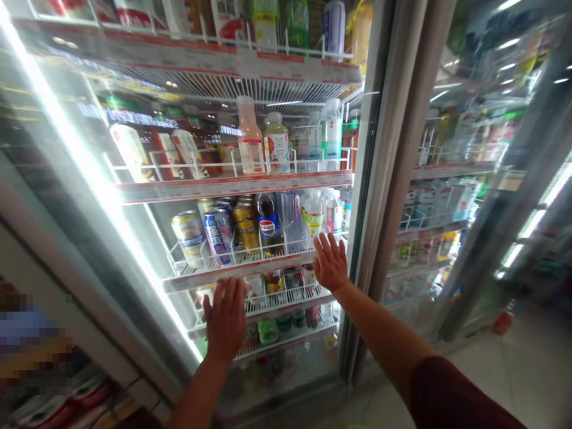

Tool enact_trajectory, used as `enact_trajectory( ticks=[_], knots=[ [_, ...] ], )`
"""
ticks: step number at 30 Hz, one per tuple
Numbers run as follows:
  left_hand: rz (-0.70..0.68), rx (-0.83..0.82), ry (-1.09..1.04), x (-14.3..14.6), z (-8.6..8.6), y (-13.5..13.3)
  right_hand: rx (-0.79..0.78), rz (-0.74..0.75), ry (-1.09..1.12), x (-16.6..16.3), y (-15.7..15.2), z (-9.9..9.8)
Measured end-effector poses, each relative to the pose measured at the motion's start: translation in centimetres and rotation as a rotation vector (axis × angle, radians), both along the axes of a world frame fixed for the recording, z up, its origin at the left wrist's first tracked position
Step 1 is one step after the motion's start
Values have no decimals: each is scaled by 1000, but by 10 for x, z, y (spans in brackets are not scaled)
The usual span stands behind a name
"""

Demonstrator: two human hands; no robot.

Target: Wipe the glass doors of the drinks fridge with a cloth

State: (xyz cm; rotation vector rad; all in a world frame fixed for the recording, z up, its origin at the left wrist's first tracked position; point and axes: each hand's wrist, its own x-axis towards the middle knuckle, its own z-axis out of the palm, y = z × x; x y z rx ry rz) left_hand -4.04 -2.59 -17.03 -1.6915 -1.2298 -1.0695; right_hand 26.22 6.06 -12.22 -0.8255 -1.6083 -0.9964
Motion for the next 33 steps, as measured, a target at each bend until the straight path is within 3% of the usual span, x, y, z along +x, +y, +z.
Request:
enact_trajectory(
  ticks=[1,4,6,8,12,14,16,19,21,23,26,28,30,33],
  knots=[
    [3,6,-1,-7,6,0,0,-5,0,0,0,0],
    [97,83,-122,-38,53,0,0,-18,5,0,0,-1],
    [167,125,-234,-52,72,-3,-2,-18,5,0,0,-1],
    [202,133,-319,-52,60,-9,-5,-13,5,0,0,-2],
    [153,64,-286,-31,-7,-17,-2,-10,12,-1,1,-2],
    [135,52,-241,-27,-10,-15,-1,-8,11,-2,1,-2],
    [159,90,-258,-30,21,-11,0,-11,12,-1,1,-1],
    [142,147,-289,-27,85,0,-4,-15,3,0,1,-1],
    [114,151,-298,-9,101,6,-8,-10,-4,1,1,-1],
    [80,123,-226,20,85,9,-6,-6,-6,1,2,-1],
    [-18,79,42,52,44,11,-7,-10,-2,1,2,-1],
    [-49,87,123,53,41,13,-9,-10,1,1,2,-2],
    [-30,132,86,43,70,18,-8,-10,3,1,3,-3],
    [3,203,-64,36,128,25,-2,-17,4,1,4,-4]
  ],
)
